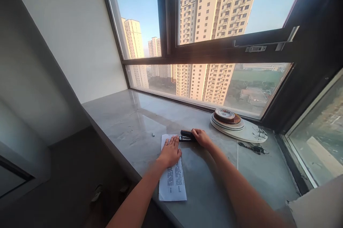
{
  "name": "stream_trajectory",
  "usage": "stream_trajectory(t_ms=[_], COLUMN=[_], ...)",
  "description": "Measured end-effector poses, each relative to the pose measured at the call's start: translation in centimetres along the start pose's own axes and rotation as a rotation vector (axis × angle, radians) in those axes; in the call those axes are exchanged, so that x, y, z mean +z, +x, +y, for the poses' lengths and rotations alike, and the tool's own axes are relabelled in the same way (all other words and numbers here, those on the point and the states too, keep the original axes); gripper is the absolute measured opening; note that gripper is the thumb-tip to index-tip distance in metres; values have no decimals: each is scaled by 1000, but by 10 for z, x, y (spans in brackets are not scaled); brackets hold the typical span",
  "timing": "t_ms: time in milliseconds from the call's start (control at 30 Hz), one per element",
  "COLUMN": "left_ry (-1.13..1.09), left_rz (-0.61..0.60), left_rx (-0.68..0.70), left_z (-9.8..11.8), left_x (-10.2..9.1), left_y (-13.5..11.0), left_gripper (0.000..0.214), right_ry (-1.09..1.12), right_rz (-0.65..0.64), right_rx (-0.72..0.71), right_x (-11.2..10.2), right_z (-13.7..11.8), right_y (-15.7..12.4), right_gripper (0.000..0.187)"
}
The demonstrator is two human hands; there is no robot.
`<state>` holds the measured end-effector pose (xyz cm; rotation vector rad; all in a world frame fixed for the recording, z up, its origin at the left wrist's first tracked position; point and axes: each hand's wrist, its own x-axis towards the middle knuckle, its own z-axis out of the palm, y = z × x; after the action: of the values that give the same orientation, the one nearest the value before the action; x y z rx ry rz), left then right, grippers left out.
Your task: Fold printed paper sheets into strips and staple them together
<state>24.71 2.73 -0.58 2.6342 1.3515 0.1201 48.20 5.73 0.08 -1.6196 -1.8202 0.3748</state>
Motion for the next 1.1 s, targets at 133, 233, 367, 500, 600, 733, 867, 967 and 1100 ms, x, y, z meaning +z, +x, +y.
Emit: stream_trajectory(t_ms=[133, 233, 367, 500, 600, 733, 867, 967, 1100], left_ry=[21, 15, 17, 25, -13, -200, -737, -981, -1187], left_rz=[-16, 13, 25, 5, 11, 78, 331, 464, 489], left_rx=[-26, 0, 14, -11, -20, -34, -199, -328, -444], left_z=[17, 23, 24, 29, 31, 27, 18, 7, -10], left_x=[4, 10, 13, 12, 10, 8, 10, 12, 8], left_y=[7, 5, 5, 13, 18, 17, 18, 24, 36], left_gripper=[71, 70, 70, 71, 71, 72, 56, 42, 26], right_ry=[39, 58, 74, 89, 100, 123, 148, 175, 243], right_rz=[221, 271, 261, 272, 291, 297, 311, 332, 349], right_rx=[180, 225, 204, 206, 211, 205, 211, 212, 210], right_x=[-6, -4, -3, -6, -7, -8, -7, -5, -3], right_z=[21, 33, 40, 44, 45, 46, 46, 47, 47], right_y=[-11, -8, 1, 3, 2, 1, 3, 5, 8], right_gripper=[31, 33, 33, 33, 34, 34, 33, 31, 31])
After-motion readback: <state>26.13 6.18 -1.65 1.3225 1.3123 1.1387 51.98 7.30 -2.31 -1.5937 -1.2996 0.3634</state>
